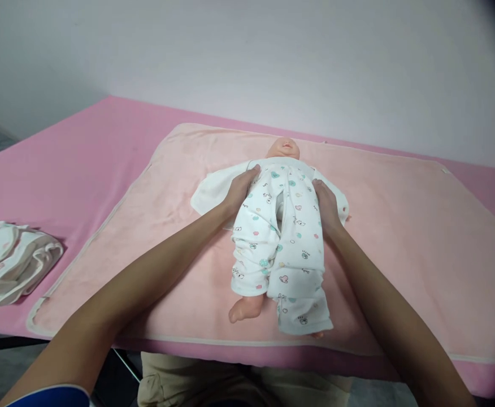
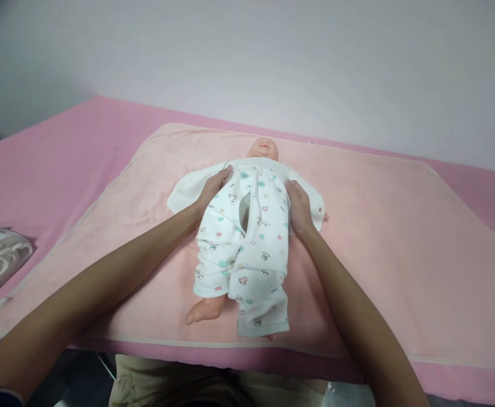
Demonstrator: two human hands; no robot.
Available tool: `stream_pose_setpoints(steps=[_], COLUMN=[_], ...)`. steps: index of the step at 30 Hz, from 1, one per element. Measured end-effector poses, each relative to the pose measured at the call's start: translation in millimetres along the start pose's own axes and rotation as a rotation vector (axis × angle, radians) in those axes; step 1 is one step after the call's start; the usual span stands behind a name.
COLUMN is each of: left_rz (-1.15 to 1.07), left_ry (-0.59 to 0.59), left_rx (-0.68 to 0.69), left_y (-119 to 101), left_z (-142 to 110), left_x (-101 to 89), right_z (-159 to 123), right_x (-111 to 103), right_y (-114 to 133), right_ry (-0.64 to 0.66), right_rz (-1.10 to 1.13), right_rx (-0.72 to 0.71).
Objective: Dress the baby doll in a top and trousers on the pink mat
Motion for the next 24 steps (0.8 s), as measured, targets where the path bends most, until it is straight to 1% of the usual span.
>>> stream_pose_setpoints(steps=[2,4,6,7,9,11,12,13,14,15,16,17,18,19,20,21,22,23,24], left_rz=[0.028,0.118,0.214,0.257,0.36,0.522,0.618,0.711,0.791,0.851,0.889,0.905,0.907,0.907,0.905,0.904,0.905,0.905,0.903], left_ry=[-0.01,0.015,0.049,0.055,0.062,0.063,0.064,0.066,0.071,0.085,0.111,0.152,0.208,0.271,0.337,0.408,0.469,0.517,0.547], left_rx=[0.041,0.135,0.214,0.217,0.14,0.071,0.083,0.129,0.197,0.268,0.324,0.352,0.359,0.35,0.327,0.293,0.256,0.223,0.201], left_y=[-15,-31,-37,-33,-16,-3,-5,-12,-25,-40,-55,-68,-79,-86,-90,-91,-88,-84,-79], left_z=[7,21,39,48,63,66,63,55,43,26,6,-17,-42,-67,-92,-115,-136,-153,-167], left_x=[-1.7,0.5,3.9,4.3,1.7,-4.9,-8.5,-11.4,-13.4,-14.6,-15.3,-15.8,-15.8,-15.4,-14.7,-13.4,-11.9,-10.3,-8.5], right_z=[9,21,36,46,64,70,67,57,42,19,-10,-43,-76,-108,-139,-166,-188,-203,-213], right_x=[-9,-10,-9,-9,-9,-8,-8,-8,-7,-5,-1,4,11,20,31,41,47,52,55], right_y=[18,37,51,53,45,33,32,37,46,58,70,78,81,80,74,65,55,45,35], right_ry=[0.015,0.067,0.071,0.046,0.0,-0.03,-0.057,-0.096,-0.135,-0.169,-0.182,-0.151,-0.086,0.029,0.173,0.284,0.354,0.394,0.399], right_rz=[-0.054,-0.17,-0.263,-0.299,-0.408,-0.557,-0.625,-0.68,-0.72,-0.744,-0.76,-0.77,-0.777,-0.802,-0.853,-0.915,-0.983,-1.042,-1.083], right_rx=[-0.09,-0.168,-0.193,-0.164,-0.018,0.127,0.139,0.09,-0.014,-0.149,-0.299,-0.424,-0.501,-0.549,-0.593,-0.625,-0.647,-0.663,-0.67])
Point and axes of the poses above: each hand's wrist, its own z-axis towards the middle knuckle, its own x-axis out of the palm, y = z × x, the point moved 8 cm from there along z, towards the middle knuckle, and after that the axes turned 12 degrees about x, right-handed, at the moved point
